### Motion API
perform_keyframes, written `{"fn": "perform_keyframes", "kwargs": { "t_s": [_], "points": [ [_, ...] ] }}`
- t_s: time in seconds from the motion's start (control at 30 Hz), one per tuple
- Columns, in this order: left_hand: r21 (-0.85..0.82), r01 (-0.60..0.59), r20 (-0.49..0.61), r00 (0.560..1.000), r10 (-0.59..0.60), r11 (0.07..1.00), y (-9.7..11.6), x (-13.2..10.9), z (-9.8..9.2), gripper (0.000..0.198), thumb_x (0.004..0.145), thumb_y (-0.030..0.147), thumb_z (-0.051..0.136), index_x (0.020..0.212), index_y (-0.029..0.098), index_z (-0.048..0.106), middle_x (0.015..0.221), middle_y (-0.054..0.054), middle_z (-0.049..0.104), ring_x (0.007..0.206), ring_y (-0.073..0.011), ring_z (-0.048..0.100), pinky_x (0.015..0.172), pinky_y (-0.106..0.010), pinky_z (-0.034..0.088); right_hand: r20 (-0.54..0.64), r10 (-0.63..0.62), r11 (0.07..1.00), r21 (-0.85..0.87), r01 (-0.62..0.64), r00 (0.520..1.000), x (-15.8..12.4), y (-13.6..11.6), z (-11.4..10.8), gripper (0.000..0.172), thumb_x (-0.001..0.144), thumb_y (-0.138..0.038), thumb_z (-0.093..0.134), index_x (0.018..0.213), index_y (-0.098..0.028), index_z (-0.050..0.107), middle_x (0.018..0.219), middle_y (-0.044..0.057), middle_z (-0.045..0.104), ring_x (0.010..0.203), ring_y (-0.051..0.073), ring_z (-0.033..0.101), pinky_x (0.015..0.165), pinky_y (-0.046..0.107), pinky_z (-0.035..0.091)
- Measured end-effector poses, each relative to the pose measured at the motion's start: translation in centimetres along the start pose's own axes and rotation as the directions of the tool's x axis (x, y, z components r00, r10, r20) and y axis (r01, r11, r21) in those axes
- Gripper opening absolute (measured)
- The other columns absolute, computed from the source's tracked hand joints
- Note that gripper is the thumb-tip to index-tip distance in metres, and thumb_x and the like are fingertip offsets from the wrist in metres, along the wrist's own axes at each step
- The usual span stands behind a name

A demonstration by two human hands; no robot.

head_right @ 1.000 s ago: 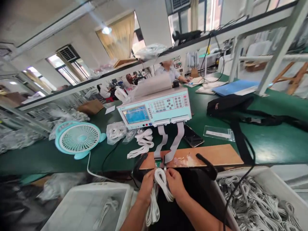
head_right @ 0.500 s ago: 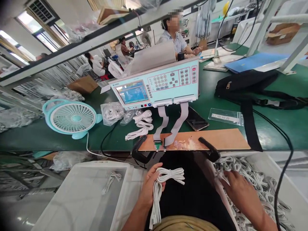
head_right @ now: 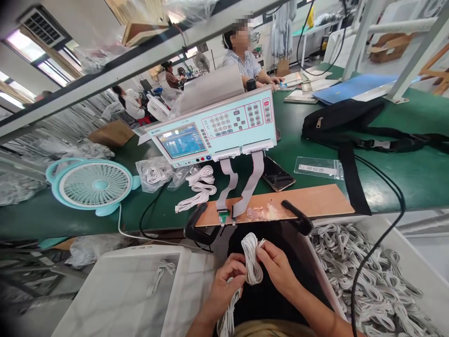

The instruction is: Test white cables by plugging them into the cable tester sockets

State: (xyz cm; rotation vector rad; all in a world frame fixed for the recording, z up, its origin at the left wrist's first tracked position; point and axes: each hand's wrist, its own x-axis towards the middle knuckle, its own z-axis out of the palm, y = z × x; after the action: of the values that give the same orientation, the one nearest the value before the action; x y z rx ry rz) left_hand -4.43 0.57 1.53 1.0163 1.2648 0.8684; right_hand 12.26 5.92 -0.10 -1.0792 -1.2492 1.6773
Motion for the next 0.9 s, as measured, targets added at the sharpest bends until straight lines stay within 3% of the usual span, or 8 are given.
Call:
{"fn": "perform_keyframes", "kwargs": {
  "t_s": [0.07,0.17,0.3,0.4,0.53,0.63,0.7,0.9],
  "points": [
    [0.055,-0.045,-0.016,0.999,0.046,0.997,0.1,0.4,-0.9,0.014,0.080,0.024,0.054,0.076,0.011,0.059,0.108,-0.008,0.046,0.059,-0.0075,0.055,0.046,-0.019,0.038,0.096,-0.077,0.988,-0.125,0.089,0.992,-0.2,-0.1,-0.4,0.035,0.089,-0.043,0.041,0.070,-0.013,0.046,0.068,0.001,0.042,0.063,0.010,0.039,0.060,0.023,0.034],
    [-0.043,-0.041,-0.085,0.996,0.037,0.998,0.5,1.2,-1.9,0.016,0.081,0.026,0.048,0.087,0.013,0.057,0.086,-0.004,0.051,0.046,-0.0046,0.045,0.042,-0.019,0.032,0.234,-0.186,0.916,-0.310,0.254,0.954,-0.4,0.0,-0.6,0.031,0.090,-0.036,0.041,0.069,-0.014,0.044,0.069,0.001,0.042,0.064,0.010,0.039,0.060,0.023,0.032],
    [0.128,-0.037,-0.057,0.997,0.045,0.991,1.9,1.6,-1.9,0.015,0.072,0.022,0.062,0.080,0.010,0.061,0.074,-0.003,0.051,0.061,-0.0080,0.044,0.055,-0.019,0.037,0.378,-0.257,0.804,-0.427,0.414,0.889,-0.4,0.2,-0.6,0.025,0.091,-0.030,0.040,0.071,-0.015,0.042,0.071,0.002,0.044,0.067,0.011,0.039,0.064,0.026,0.031],
    [0.140,-0.001,-0.040,0.999,0.006,0.990,2.9,1.4,-1.5,0.019,0.072,0.026,0.064,0.078,0.009,0.059,0.072,-0.004,0.052,0.062,-0.0086,0.044,0.055,-0.019,0.037,0.388,-0.195,0.846,-0.398,0.355,0.901,-0.5,0.3,-0.6,0.027,0.092,-0.032,0.039,0.072,-0.015,0.043,0.071,0.002,0.044,0.067,0.010,0.040,0.064,0.024,0.033],
    [0.047,0.069,-0.007,0.998,-0.069,0.997,2.6,1.3,-1.3,0.029,0.074,0.023,0.062,0.100,0.012,0.058,0.092,-0.008,0.057,0.064,-0.0082,0.046,0.055,-0.020,0.038,0.348,-0.121,0.874,-0.406,0.266,0.930,-0.8,0.5,-0.5,0.032,0.092,-0.036,0.037,0.070,-0.014,0.044,0.069,0.001,0.044,0.065,0.009,0.040,0.061,0.022,0.033],
    [0.055,-0.025,0.017,1.000,0.024,0.998,1.9,1.3,-1.4,0.017,0.074,0.021,0.063,0.087,0.011,0.062,0.107,-0.010,0.055,0.070,-0.0090,0.048,0.059,-0.020,0.039,0.316,-0.129,0.857,-0.441,0.266,0.940,-0.8,0.6,-0.5,0.032,0.092,-0.037,0.038,0.071,-0.013,0.047,0.070,0.002,0.046,0.065,0.009,0.042,0.061,0.022,0.033],
    [0.062,-0.079,0.012,0.997,0.078,0.995,1.7,1.3,-1.5,0.012,0.074,0.020,0.063,0.078,0.010,0.060,0.099,-0.010,0.057,0.073,-0.0106,0.050,0.063,-0.021,0.039,0.327,-0.131,0.845,-0.457,0.278,0.936,-0.8,0.5,-0.7,0.032,0.092,-0.037,0.038,0.073,-0.014,0.050,0.070,0.002,0.049,0.067,0.009,0.044,0.063,0.022,0.034],
    [0.180,-0.177,0.025,0.984,0.176,0.968,2.6,1.3,-1.3,0.011,0.072,0.017,0.066,0.078,0.011,0.060,0.086,-0.007,0.057,0.078,-0.0135,0.052,0.068,-0.023,0.039,0.383,-0.033,0.827,-0.509,0.240,0.923,-0.4,-0.3,-1.2,0.023,0.087,-0.037,0.047,0.091,-0.017,0.059,0.079,0.001,0.058,0.072,0.010,0.050,0.067,0.022,0.036]
  ]
}}
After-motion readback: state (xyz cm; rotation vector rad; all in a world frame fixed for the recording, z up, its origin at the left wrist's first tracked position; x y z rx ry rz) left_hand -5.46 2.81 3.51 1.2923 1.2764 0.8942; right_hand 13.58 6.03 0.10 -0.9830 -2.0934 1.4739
